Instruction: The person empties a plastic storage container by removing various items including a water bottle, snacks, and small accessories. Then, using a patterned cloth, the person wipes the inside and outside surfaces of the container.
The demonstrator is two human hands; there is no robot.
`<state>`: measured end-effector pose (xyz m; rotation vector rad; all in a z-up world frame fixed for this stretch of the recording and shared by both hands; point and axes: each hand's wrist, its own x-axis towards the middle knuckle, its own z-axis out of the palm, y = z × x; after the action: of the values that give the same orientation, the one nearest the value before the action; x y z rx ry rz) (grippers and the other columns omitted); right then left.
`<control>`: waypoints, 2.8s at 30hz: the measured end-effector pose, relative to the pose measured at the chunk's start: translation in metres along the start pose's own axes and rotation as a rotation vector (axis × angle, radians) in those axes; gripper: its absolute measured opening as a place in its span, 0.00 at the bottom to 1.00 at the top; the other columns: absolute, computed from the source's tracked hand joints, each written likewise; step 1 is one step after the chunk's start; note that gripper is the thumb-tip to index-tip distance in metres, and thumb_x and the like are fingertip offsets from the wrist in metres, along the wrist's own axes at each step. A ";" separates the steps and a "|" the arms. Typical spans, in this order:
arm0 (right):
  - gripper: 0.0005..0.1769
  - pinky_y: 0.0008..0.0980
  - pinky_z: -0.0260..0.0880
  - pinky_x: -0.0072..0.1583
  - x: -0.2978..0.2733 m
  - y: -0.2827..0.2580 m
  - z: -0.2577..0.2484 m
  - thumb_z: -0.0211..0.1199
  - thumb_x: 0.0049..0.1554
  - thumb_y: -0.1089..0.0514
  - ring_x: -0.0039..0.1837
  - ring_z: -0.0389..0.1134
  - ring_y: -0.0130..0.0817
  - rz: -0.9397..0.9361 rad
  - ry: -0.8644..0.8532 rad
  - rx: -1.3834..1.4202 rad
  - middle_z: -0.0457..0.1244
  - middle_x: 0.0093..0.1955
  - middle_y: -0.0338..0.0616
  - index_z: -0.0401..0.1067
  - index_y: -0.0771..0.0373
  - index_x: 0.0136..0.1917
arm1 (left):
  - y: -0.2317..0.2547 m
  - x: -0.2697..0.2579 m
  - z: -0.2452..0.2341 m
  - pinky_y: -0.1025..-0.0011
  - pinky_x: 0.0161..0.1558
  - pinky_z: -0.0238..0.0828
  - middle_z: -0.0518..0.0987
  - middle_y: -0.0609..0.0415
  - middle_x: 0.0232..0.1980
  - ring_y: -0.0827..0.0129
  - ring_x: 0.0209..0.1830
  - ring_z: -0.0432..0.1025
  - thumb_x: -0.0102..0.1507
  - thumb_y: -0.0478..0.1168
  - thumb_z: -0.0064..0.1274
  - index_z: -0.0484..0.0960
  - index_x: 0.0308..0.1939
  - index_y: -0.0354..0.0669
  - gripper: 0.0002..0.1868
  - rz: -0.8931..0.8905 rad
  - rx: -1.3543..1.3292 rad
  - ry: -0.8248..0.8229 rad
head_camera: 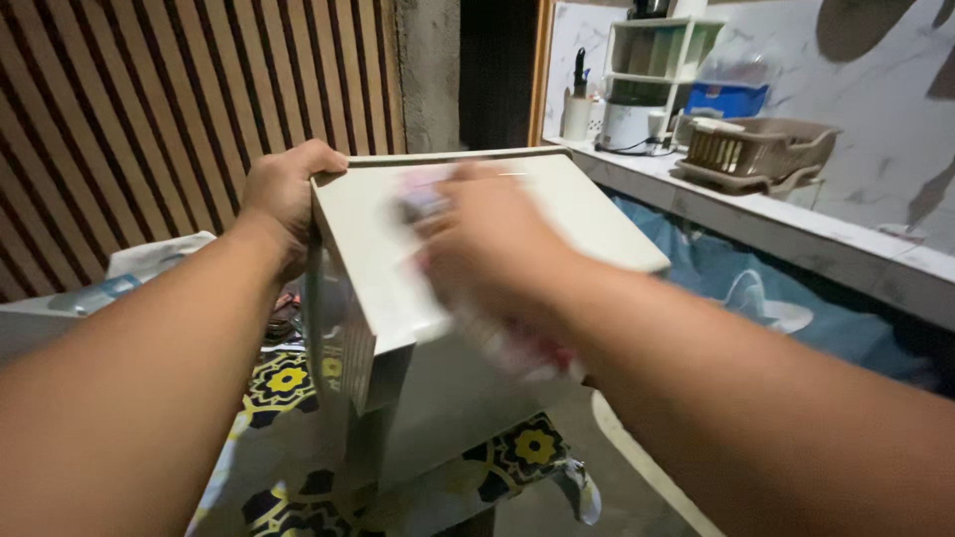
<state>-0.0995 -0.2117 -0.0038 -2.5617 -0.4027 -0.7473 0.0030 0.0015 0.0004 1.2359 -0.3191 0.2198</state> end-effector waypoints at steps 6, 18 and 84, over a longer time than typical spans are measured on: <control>0.31 0.37 0.79 0.48 0.017 -0.016 -0.032 0.67 0.51 0.64 0.51 0.73 0.38 0.272 -0.232 0.442 0.67 0.57 0.50 0.64 0.63 0.67 | 0.001 0.006 -0.001 0.68 0.29 0.74 0.80 0.51 0.29 0.64 0.24 0.75 0.55 0.40 0.56 0.82 0.30 0.39 0.07 -0.047 0.033 -0.005; 0.22 0.55 0.61 0.68 0.007 0.044 -0.050 0.59 0.57 0.45 0.72 0.56 0.52 0.234 -0.035 -0.326 0.59 0.69 0.44 0.75 0.47 0.63 | 0.046 0.016 0.027 0.57 0.41 0.61 0.78 0.45 0.33 0.58 0.32 0.69 0.63 0.47 0.49 0.83 0.38 0.41 0.13 -0.308 0.865 0.020; 0.17 0.36 0.75 0.46 -0.015 0.080 -0.087 0.57 0.64 0.49 0.45 0.75 0.40 0.288 -0.219 -0.024 0.72 0.46 0.49 0.75 0.60 0.59 | 0.023 -0.012 0.129 0.56 0.67 0.58 0.80 0.56 0.62 0.62 0.62 0.73 0.70 0.50 0.43 0.71 0.71 0.63 0.24 0.094 1.560 -0.354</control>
<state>-0.1190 -0.3255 0.0275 -2.6542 -0.0869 -0.3725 -0.0317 -0.1135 0.0542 2.8221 -0.5317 0.3421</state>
